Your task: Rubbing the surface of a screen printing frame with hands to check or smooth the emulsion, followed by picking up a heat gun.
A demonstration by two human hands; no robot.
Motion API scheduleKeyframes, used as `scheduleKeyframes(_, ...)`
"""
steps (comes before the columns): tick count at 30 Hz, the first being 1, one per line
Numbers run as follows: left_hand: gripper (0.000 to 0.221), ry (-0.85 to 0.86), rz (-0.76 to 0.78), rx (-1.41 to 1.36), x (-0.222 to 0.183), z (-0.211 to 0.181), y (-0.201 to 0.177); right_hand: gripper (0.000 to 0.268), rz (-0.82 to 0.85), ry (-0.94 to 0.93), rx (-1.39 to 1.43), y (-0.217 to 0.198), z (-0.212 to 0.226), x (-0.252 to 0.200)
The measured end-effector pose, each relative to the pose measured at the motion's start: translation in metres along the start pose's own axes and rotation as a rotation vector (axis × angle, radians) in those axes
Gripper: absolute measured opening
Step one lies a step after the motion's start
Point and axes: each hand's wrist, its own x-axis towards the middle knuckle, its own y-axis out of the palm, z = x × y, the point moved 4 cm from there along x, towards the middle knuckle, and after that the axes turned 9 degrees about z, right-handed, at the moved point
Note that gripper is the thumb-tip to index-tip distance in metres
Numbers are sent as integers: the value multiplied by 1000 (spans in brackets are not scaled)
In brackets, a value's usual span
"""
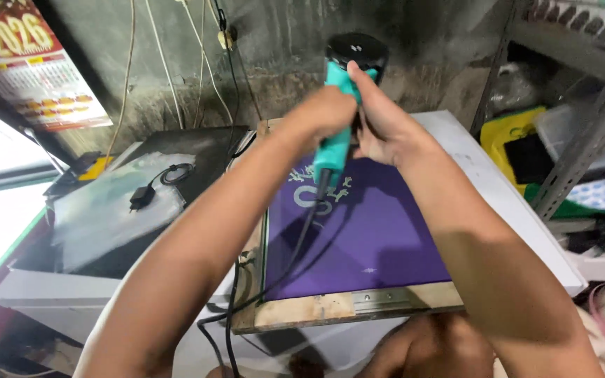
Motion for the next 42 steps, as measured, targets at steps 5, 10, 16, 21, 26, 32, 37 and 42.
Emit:
scheduleKeyframes(5,24,170,133,-8,-45,6,13,43,-67,36,-10,-26,-19,17)
scheduleKeyframes(10,19,347,322,-192,-40,37,17,35,-130,173,-138,-44,-13,-22)
scheduleKeyframes(16,52,393,109,-399,43,155,37,25,-356,196,-315,-81,-2,-49)
scheduleKeyframes(21,60,73,-34,6,49,225,42,29,-458,186,-353,-118,10,-67)
scheduleKeyframes(26,76,71,115,414,46,275,41,36,-113,15,-42,-96,10,-92)
scheduleKeyframes(32,41,475,125,11,-8,217,49,55,-66,-10,-147,-140,4,-77)
scheduleKeyframes(37,56,710,877,82,-155,140,97,45,-177,16,-50,-99,-1,-72)
scheduleKeyframes(42,38,503,1020,16,-165,151,97,44,-265,0,-96,-160,6,-45)
